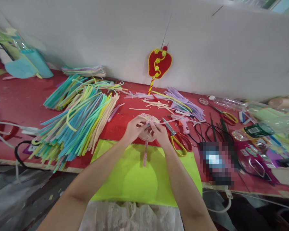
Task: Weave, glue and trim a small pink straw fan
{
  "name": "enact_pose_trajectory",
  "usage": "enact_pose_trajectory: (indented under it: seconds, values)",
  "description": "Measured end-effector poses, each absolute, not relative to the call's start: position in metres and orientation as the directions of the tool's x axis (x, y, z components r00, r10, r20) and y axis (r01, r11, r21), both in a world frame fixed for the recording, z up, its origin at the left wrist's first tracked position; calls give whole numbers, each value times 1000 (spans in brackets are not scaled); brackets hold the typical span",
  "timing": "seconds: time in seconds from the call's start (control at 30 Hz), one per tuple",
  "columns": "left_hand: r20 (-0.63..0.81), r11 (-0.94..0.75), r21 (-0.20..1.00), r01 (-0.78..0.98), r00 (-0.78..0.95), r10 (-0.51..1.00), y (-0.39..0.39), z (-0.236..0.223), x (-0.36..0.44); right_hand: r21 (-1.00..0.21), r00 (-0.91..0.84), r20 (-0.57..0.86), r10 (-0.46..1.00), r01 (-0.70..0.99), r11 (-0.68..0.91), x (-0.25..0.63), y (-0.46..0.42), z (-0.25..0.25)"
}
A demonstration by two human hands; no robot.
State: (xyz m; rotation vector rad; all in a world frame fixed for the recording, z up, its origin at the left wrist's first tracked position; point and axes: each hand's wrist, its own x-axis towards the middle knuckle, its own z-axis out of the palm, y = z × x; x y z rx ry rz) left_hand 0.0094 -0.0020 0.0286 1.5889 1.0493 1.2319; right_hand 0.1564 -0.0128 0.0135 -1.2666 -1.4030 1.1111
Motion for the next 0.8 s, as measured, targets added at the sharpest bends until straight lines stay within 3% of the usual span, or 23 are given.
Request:
enact_pose_trajectory:
  seconds: [0.1,0.37,0.5,0.67,0.8]
  values:
    - [281,-300,946,122,150,948,-3,31,10,-972,0,112,994,208,110,156,-12,12]
    - [168,-185,979,81,186,968,-2,25,13,-975,186,217,958,98,201,152,-13,19]
    - [152,-160,987,25,202,968,-2,23,14,-968,197,248,949,96,233,151,-14,21]
    - [128,-139,989,43,200,971,-2,25,14,-901,192,421,887,201,384,152,-15,24]
    - [106,-117,992,42,216,971,-1,25,14,-876,153,465,872,224,428,154,-17,25]
